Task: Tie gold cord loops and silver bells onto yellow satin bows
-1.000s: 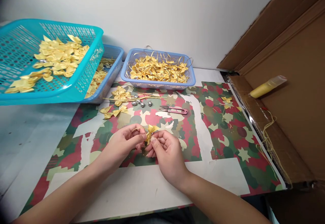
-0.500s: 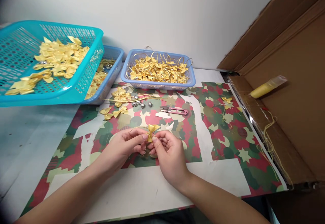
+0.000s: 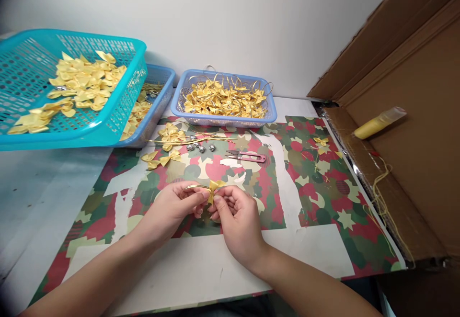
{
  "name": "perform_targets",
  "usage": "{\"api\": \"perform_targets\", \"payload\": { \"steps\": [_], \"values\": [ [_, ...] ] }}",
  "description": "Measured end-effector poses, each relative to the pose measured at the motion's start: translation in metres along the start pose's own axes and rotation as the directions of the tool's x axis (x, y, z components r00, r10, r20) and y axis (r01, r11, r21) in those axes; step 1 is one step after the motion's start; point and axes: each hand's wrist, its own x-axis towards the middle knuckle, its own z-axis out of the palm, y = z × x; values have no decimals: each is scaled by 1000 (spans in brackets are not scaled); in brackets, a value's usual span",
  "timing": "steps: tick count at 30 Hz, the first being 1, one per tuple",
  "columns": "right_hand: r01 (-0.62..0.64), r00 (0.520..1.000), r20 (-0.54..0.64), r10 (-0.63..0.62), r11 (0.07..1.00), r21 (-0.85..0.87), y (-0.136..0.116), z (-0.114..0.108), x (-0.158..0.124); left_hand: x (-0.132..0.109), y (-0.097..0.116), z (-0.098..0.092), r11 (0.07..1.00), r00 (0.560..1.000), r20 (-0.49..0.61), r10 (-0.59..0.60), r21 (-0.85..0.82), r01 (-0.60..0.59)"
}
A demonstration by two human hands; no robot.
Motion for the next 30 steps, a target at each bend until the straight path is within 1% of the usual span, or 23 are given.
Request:
{"api": "perform_targets", "payload": {
  "steps": [2, 4, 7, 9, 13, 17, 19, 21, 22, 23, 24, 26, 27, 28, 29, 30],
  "values": [
    [-1, 1000, 2, 1, 1000, -2, -1, 0, 0, -1, 2, 2, 1000, 1000, -22, 10, 25, -9],
    [24, 1000, 2, -24, 999, -30, -3, -2, 0, -2, 3, 2, 999, 998, -53, 24, 49, -21],
    [117, 992, -26, -122, 984, -134, -6, -6, 2, -3, 3, 1, 996, 994, -102, 49, 77, -41],
    [149, 986, -52, -161, 973, -179, -7, -9, 4, -3, 3, 0, 995, 991, -118, 64, 89, -53],
    [152, 984, -67, -166, 971, -184, -6, -9, 6, -3, 2, 0, 992, 990, -119, 75, 112, -62],
    [165, 982, -58, -180, 965, -203, -4, -7, 5, -5, 0, 2, 990, 993, -88, 74, 129, -62],
    [177, 979, -58, -196, 955, -237, -5, -9, 5, -6, -1, 2, 980, 990, -83, 117, 172, -102],
    [260, 952, -82, -296, 920, -294, -8, -14, 5, -7, -2, 0, 943, 974, -83, 211, 278, -181],
    [321, 924, -94, -370, 886, -335, -11, -18, 6, -8, -3, -1, 901, 955, -80, 284, 364, -238],
    [389, 886, -92, -453, 839, -381, -13, -21, 7, -8, -4, -1, 832, 925, -69, 373, 465, -301],
    [453, 844, -75, -531, 780, -431, -16, -24, 8, -8, -6, -2, 739, 882, -46, 469, 567, -364],
    [548, 772, 14, -636, 653, -522, -22, -28, 10, -8, -9, -3, 521, 772, 33, 635, 720, -459],
    [581, 745, 71, -664, 593, -557, -24, -28, 11, -7, -11, -3, 428, 725, 79, 684, 761, -487],
    [607, 722, 124, -680, 538, -586, -26, -28, 11, -7, -13, -3, 358, 694, 119, 710, 788, -501],
    [622, 707, 167, -687, 492, -609, -26, -27, 12, -6, -15, -3, 305, 677, 152, 720, 806, -506],
    [628, 700, 199, -686, 460, -627, -27, -26, 12, -6, -16, -4, 264, 668, 179, 723, 822, -505]
  ]
}}
